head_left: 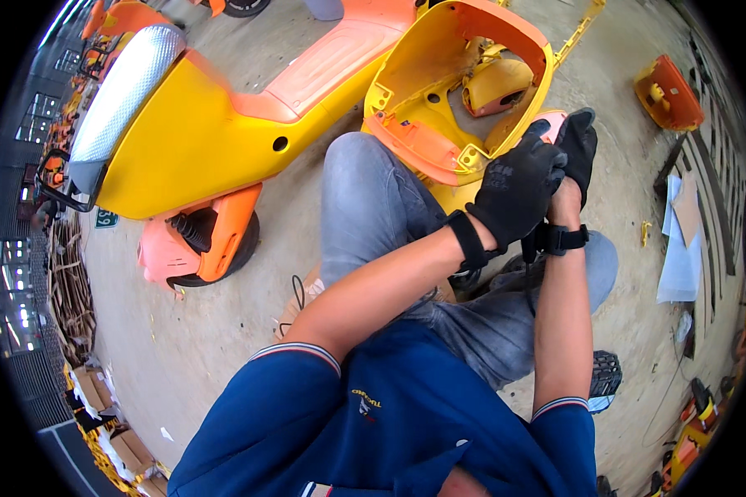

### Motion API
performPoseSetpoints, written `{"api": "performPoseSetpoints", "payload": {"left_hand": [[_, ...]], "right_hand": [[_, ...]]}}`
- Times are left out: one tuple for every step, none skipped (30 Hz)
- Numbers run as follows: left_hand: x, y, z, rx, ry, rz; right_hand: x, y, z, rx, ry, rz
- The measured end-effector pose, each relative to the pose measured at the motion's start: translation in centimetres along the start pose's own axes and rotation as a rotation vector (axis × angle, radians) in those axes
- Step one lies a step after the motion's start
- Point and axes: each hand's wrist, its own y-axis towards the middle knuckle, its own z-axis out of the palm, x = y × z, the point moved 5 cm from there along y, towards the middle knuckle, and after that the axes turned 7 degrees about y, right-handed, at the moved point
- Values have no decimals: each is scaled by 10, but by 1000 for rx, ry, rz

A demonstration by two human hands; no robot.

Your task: The person sits on the floor and assembles parts of a yellow and orange children's scooter. They handle a yellow plastic body part, insert a screw, and use a screwdriver to tighten it into place.

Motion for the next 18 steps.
{"api": "performPoseSetpoints", "payload": {"left_hand": [[2,-2,3,13,26,-12],[3,-1,6,29,46,-18],[4,-1,9,46,66,-24],[5,-1,9,38,58,-51],[5,0,8,29,51,-78],[6,1,8,21,43,-105],[7,1,9,0,-20,-151],[9,1,9,-22,-74,-201],[11,1,8,-45,-128,-250],[15,-1,8,-32,-198,-354],[13,0,7,-15,-276,-457],[14,-1,9,2,-353,-560],[16,-2,11,9,-415,-593],[17,-2,14,12,-478,-626],[19,-2,18,14,-540,-658],[19,1,23,-14,-604,-579],[22,3,28,-43,-657,-503],[19,6,32,12,-690,-480]], "right_hand": [[0,0,-1,-6,24,14],[-2,4,-4,-5,-19,-29],[-3,6,-7,14,-89,-81],[-4,7,-9,33,-159,-133],[-2,7,-10,51,-229,-184],[-4,10,-13,56,-260,-186],[-6,16,-18,60,-290,-189],[-3,14,-13,29,-316,-175],[-1,13,-8,-2,-341,-162],[2,11,-5,-74,-366,-136],[9,7,-2,-154,-395,-114],[7,7,0,-143,-335,-50],[4,6,2,-132,-275,14],[2,6,3,-117,-215,76],[-2,8,3,-110,-107,132],[-9,13,1,-102,1,187],[-19,17,0,-89,115,251],[-33,33,-18,-33,84,216]]}}
